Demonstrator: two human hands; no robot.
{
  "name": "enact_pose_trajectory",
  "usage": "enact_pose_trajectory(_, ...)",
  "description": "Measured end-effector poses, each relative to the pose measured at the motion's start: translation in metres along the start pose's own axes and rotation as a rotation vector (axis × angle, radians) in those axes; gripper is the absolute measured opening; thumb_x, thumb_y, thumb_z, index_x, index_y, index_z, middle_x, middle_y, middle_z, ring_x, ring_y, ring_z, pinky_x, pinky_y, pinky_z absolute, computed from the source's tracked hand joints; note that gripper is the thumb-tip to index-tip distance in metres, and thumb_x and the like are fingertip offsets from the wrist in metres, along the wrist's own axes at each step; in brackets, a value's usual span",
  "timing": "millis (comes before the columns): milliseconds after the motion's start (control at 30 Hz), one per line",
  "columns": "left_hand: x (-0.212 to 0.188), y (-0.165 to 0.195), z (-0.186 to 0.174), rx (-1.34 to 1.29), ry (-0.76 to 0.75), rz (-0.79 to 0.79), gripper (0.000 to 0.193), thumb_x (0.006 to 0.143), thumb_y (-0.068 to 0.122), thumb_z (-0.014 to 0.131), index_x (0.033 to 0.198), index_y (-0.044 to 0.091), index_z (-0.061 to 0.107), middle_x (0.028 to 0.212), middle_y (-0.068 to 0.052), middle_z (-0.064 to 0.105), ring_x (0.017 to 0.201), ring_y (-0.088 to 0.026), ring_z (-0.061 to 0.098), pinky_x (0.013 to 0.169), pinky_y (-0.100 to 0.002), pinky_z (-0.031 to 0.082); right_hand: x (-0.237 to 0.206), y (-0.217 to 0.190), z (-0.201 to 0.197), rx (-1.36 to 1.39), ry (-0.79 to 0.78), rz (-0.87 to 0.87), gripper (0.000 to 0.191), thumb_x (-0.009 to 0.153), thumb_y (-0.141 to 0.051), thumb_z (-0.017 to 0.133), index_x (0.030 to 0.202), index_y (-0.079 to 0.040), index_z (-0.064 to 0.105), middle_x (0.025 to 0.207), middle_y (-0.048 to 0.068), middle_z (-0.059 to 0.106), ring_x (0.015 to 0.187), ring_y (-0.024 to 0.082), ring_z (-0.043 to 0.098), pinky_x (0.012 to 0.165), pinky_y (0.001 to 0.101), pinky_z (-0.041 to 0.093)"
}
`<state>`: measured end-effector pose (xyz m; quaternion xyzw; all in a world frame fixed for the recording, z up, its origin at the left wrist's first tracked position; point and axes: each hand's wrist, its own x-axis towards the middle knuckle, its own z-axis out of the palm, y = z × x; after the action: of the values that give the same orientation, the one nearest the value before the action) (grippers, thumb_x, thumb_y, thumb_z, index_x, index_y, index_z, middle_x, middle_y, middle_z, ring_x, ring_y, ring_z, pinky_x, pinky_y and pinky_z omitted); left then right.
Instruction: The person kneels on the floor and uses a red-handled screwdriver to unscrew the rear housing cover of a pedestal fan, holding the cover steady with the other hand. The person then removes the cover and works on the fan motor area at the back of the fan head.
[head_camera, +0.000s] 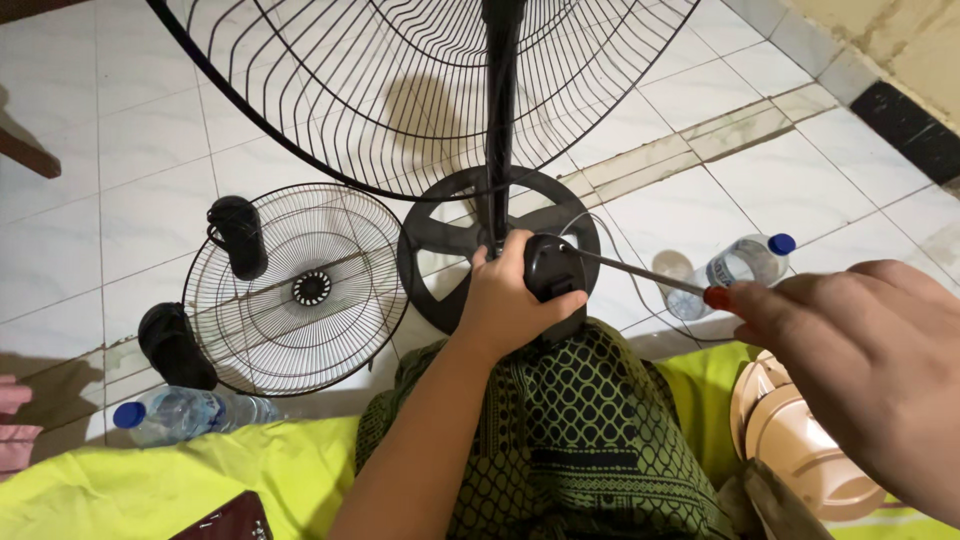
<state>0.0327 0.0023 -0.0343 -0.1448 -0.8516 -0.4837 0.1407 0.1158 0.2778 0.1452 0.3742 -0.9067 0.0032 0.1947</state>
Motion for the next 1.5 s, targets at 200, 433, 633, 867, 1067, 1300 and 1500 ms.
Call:
enact_pose_trajectory(200, 0.001, 0.001, 0.001, 0.033, 0.020, 0.013, 0.071, 0.069, 0.048, 0.087, 0.119, 0.009, 0.055, 0.090, -0.005, 0.078, 0.090, -0.031, 0.076, 0.119, -0.065, 0.024, -0.003, 0.001, 0.004, -0.271, -0.318, 0.226, 0.046, 0.087, -0.041, 0.072, 0.128, -0.021, 0.068, 0.091, -0.004, 0.068, 0.080, 0.018, 0.069, 0.075, 0.0329, 0.055)
enact_pose_trajectory(433, 0.004, 0.008, -0.002, -0.010, -0.024, 0.001, 0.073, 0.068, 0.048, 0.086, 0.122, 0.009, 0.056, 0.097, -0.007, 0.077, 0.097, -0.032, 0.075, 0.118, -0.065, 0.023, 0.006, -0.001, -0.010, -0.104, -0.025, -0.149, 0.048, 0.075, -0.017, 0.066, 0.122, -0.008, 0.066, 0.105, 0.009, 0.069, 0.087, 0.026, 0.070, 0.072, 0.0398, 0.056)
enact_pose_trajectory(633, 0.004, 0.009, -0.002, 0.024, -0.026, -0.024, 0.075, 0.067, 0.048, 0.086, 0.123, 0.009, 0.054, 0.091, -0.007, 0.078, 0.094, -0.030, 0.075, 0.122, -0.063, 0.021, 0.012, -0.013, -0.003, -0.064, -0.303, 0.569, 0.027, 0.095, -0.036, 0.069, 0.114, -0.017, 0.071, 0.092, 0.002, 0.074, 0.069, 0.021, 0.073, 0.064, 0.0325, 0.057)
enact_pose_trajectory(867, 0.005, 0.006, -0.007, -0.024, -0.072, -0.106, 0.070, 0.068, 0.049, 0.085, 0.118, 0.011, 0.056, 0.089, -0.005, 0.078, 0.095, -0.027, 0.076, 0.121, -0.054, 0.026, 0.005, -0.011, -0.001, -0.072, -0.175, -0.006, 0.053, 0.071, -0.021, 0.070, 0.122, -0.008, 0.065, 0.103, 0.008, 0.071, 0.084, 0.025, 0.071, 0.072, 0.0384, 0.056)
enact_pose_trajectory(1067, 0.001, 0.008, 0.000, -0.001, -0.022, 0.001, 0.071, 0.069, 0.049, 0.086, 0.120, 0.010, 0.056, 0.093, -0.006, 0.077, 0.094, -0.029, 0.075, 0.118, -0.065, 0.023, -0.002, 0.004, -0.013, -0.255, -0.026, -0.261, 0.050, 0.079, -0.011, 0.068, 0.127, 0.004, 0.065, 0.108, 0.017, 0.069, 0.092, 0.029, 0.065, 0.076, 0.0438, 0.048)
enact_pose_trajectory(1300, 0.001, 0.006, 0.001, 0.068, -0.034, -0.017, 0.074, 0.070, 0.048, 0.084, 0.122, 0.005, 0.053, 0.071, -0.008, 0.074, 0.076, -0.030, 0.076, 0.121, -0.065, 0.024, -0.002, -0.006, 0.010, -0.156, -0.261, 0.395, 0.031, 0.094, -0.038, 0.065, 0.114, -0.015, 0.072, 0.089, 0.001, 0.074, 0.072, 0.020, 0.070, 0.063, 0.0330, 0.053)
enact_pose_trajectory(1500, -0.001, 0.002, 0.005, 0.079, 0.059, 0.029, 0.072, 0.072, 0.047, 0.085, 0.120, 0.005, 0.052, 0.072, -0.005, 0.072, 0.075, -0.028, 0.075, 0.116, -0.065, 0.026, 0.004, -0.010, 0.009, -0.290, -0.728, 0.388, 0.054, 0.091, -0.052, 0.062, 0.134, -0.020, 0.060, 0.100, -0.005, 0.069, 0.077, 0.012, 0.069, 0.068, 0.0283, 0.056)
